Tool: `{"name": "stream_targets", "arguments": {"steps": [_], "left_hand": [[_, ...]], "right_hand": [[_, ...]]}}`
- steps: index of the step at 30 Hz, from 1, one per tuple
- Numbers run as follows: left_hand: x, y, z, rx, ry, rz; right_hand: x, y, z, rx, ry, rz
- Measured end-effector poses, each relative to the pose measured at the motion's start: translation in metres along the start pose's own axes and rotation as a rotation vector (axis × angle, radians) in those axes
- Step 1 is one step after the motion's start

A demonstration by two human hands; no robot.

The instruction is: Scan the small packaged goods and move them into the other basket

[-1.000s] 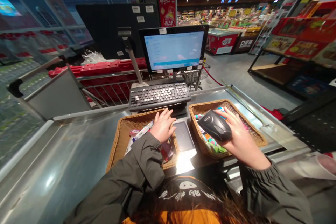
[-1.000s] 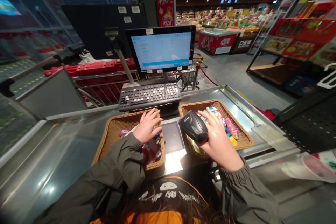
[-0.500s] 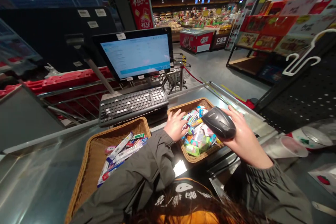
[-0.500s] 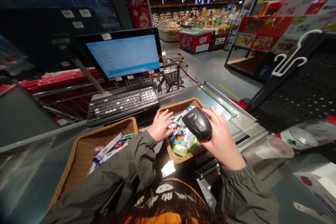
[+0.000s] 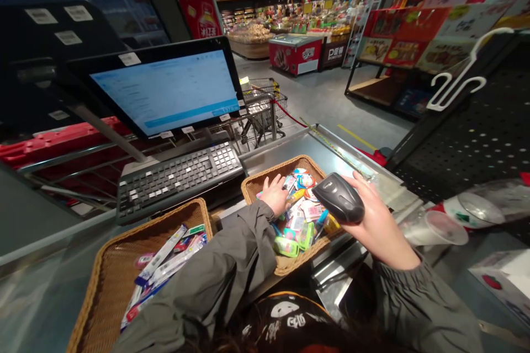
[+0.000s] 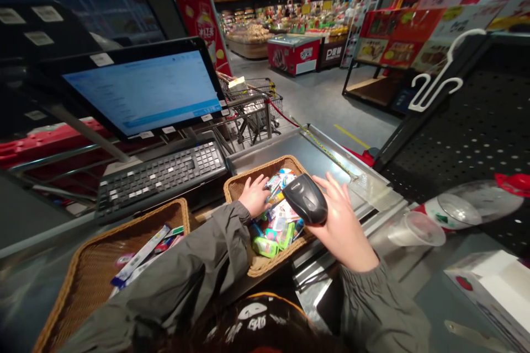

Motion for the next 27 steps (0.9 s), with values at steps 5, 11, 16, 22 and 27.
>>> {"name": "stream_targets", "arguments": {"steps": [5,11,16,22,27], "left_hand": [[0.021,-0.017,0.01,0.028,-0.054,-0.036],[0.03,-0.018,0.019,0.048,-0.044,-0.019],[0.024,0.009,0.007,0.068,0.011,0.099],[-0.014,0.067,-0.009,0.084,-0.093,0.332],[-0.062,0.096,-0.023,0.073,-0.109,0.501]], "right_hand": [[0.007,-0.003,0.012,0.031,-0.014,-0.026],[0.012,-0.004,0.015,0.07,-0.016,-0.021],[0.008,-0.001,0.02,0.073,-0.058,-0.021],[0.005,0.0,0.02,0.042,-0.026,-0.019],[0.005,0.001,0.006,0.032,0.006,-0.006]]}}
Point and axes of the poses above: each hand's wrist, its own x-axis towards the middle knuckle, its own y-axis out of the back of the hand, z = x × y, the point moved 7 cm from there along x, towards the middle knuckle, and after that the axes turned 2 degrees about -z, right-handed, at the moved point
